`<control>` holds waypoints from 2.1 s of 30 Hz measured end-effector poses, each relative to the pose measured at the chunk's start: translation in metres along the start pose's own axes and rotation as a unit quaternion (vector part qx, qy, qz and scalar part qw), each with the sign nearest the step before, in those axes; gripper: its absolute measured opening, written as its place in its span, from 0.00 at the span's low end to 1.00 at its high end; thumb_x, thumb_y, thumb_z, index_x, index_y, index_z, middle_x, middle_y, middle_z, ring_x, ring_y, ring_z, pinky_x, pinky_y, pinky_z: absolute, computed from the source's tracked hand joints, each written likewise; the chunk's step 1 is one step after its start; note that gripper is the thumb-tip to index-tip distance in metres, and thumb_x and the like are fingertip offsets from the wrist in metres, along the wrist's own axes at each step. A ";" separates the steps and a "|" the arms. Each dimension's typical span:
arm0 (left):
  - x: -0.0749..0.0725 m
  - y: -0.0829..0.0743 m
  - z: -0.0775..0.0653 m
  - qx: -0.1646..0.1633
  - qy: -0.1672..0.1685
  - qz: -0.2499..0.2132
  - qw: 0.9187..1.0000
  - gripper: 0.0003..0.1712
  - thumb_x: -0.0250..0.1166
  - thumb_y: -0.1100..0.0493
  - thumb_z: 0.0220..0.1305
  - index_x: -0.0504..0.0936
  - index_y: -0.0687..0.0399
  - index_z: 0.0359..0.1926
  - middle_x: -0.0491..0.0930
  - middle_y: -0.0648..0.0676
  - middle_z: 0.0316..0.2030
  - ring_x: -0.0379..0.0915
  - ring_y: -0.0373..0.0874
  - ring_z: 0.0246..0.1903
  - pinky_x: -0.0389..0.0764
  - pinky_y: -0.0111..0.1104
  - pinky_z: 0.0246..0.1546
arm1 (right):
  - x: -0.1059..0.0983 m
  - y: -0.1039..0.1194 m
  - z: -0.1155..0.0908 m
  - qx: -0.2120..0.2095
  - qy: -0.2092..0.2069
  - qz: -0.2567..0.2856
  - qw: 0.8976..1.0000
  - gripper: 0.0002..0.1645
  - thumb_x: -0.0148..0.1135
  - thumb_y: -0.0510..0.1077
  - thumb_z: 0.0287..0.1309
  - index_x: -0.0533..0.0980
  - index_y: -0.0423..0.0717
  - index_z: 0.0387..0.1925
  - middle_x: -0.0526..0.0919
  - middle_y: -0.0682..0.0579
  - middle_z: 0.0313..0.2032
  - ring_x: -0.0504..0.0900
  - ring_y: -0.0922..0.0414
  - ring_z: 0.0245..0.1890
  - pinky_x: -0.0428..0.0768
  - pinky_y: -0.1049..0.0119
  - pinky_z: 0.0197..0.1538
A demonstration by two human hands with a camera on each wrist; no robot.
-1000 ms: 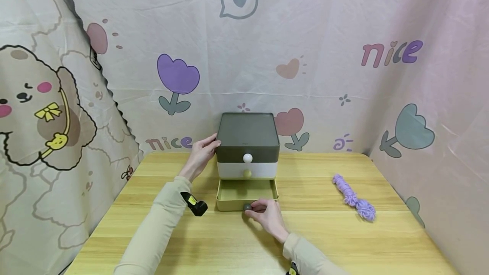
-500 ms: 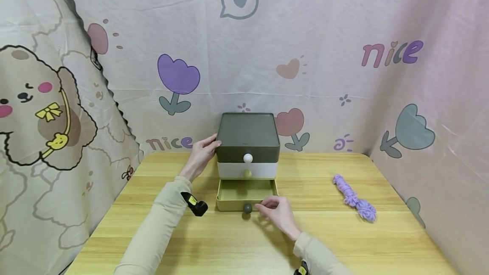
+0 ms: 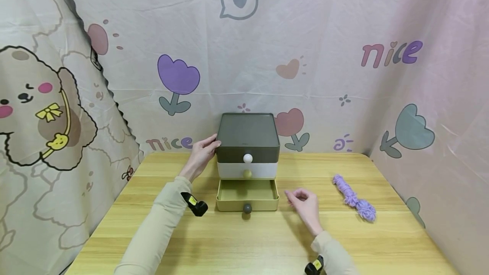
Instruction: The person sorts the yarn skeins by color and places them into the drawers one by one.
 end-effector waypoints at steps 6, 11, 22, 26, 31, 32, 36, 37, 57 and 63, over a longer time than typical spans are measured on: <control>0.000 0.000 0.000 0.000 -0.003 -0.005 1.000 0.34 0.53 0.65 0.76 0.54 0.62 0.78 0.43 0.61 0.80 0.45 0.52 0.79 0.50 0.44 0.80 | -0.038 -0.006 0.013 -0.016 -0.073 0.027 0.997 0.12 0.72 0.35 0.56 0.81 0.27 0.35 0.84 0.64 0.21 0.83 0.65 0.22 0.85 0.73 0.31; 0.000 0.000 0.000 0.001 -0.001 -0.006 1.000 0.34 0.53 0.65 0.76 0.53 0.62 0.78 0.43 0.60 0.80 0.43 0.52 0.79 0.49 0.44 0.80 | -0.070 -0.008 0.021 -0.051 -0.137 0.008 0.989 0.14 0.71 0.33 0.55 0.81 0.27 0.41 0.85 0.62 0.29 0.80 0.75 0.28 0.80 0.85 0.37; -0.001 0.001 0.001 0.003 -0.002 -0.005 1.000 0.34 0.53 0.65 0.76 0.54 0.62 0.77 0.43 0.59 0.81 0.43 0.52 0.79 0.49 0.45 0.80 | -0.123 -0.023 0.022 -0.016 -0.246 -0.095 0.964 0.27 0.69 0.36 0.53 0.78 0.33 0.56 0.80 0.35 0.56 0.79 0.46 0.55 0.75 0.59 0.65; -0.001 0.000 0.001 0.005 -0.002 -0.006 1.000 0.34 0.53 0.65 0.76 0.53 0.62 0.78 0.43 0.60 0.80 0.44 0.52 0.79 0.49 0.45 0.80 | -0.131 -0.025 0.022 -0.005 -0.245 -0.126 0.961 0.31 0.67 0.38 0.54 0.74 0.34 0.61 0.74 0.30 0.62 0.70 0.33 0.65 0.62 0.40 0.72; -0.001 0.001 0.001 0.004 -0.003 -0.008 1.000 0.34 0.53 0.65 0.76 0.54 0.62 0.77 0.43 0.60 0.80 0.44 0.52 0.79 0.49 0.45 0.80 | -0.133 -0.028 0.024 0.006 -0.229 -0.149 0.962 0.34 0.66 0.37 0.55 0.71 0.34 0.64 0.68 0.29 0.67 0.62 0.30 0.69 0.56 0.36 0.74; -0.001 0.001 0.001 0.004 -0.004 -0.008 1.000 0.34 0.53 0.66 0.76 0.54 0.63 0.77 0.43 0.60 0.80 0.44 0.52 0.79 0.49 0.45 0.80 | -0.133 -0.029 0.024 0.008 -0.226 -0.154 0.962 0.34 0.66 0.37 0.54 0.71 0.33 0.64 0.67 0.28 0.67 0.61 0.30 0.70 0.56 0.36 0.75; -0.001 0.001 0.002 0.004 -0.005 -0.010 1.000 0.34 0.53 0.66 0.76 0.54 0.63 0.77 0.43 0.60 0.80 0.45 0.52 0.79 0.49 0.44 0.80 | -0.133 -0.029 0.028 0.015 -0.212 -0.188 0.959 0.37 0.65 0.35 0.53 0.68 0.30 0.65 0.65 0.25 0.68 0.58 0.28 0.71 0.53 0.37 0.76; -0.001 0.001 0.002 0.004 -0.004 -0.011 1.000 0.34 0.53 0.66 0.76 0.53 0.63 0.77 0.43 0.61 0.80 0.46 0.52 0.79 0.49 0.44 0.80 | -0.134 -0.029 0.029 0.017 -0.206 -0.198 0.958 0.37 0.65 0.35 0.52 0.67 0.29 0.65 0.65 0.24 0.67 0.58 0.28 0.70 0.52 0.37 0.76; -0.002 0.001 0.001 0.000 -0.014 -0.004 1.000 0.34 0.55 0.64 0.76 0.56 0.60 0.77 0.44 0.58 0.81 0.45 0.50 0.79 0.51 0.44 0.79 | -0.135 -0.035 0.038 0.025 -0.157 -0.285 0.945 0.23 0.61 0.31 0.50 0.81 0.35 0.51 0.82 0.30 0.53 0.76 0.30 0.55 0.69 0.40 0.58; -0.002 0.002 0.001 -0.001 -0.014 -0.002 1.000 0.34 0.55 0.64 0.76 0.55 0.60 0.77 0.45 0.58 0.81 0.46 0.50 0.79 0.51 0.44 0.79 | -0.136 -0.040 0.039 0.030 -0.142 -0.281 0.949 0.20 0.64 0.35 0.55 0.82 0.38 0.51 0.82 0.32 0.55 0.76 0.31 0.58 0.69 0.41 0.59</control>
Point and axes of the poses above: each hand's wrist, its own z-axis towards the middle knuckle, its own x-axis out of the palm, y = z × x, the point moved 9 cm from there along z, towards the middle knuckle
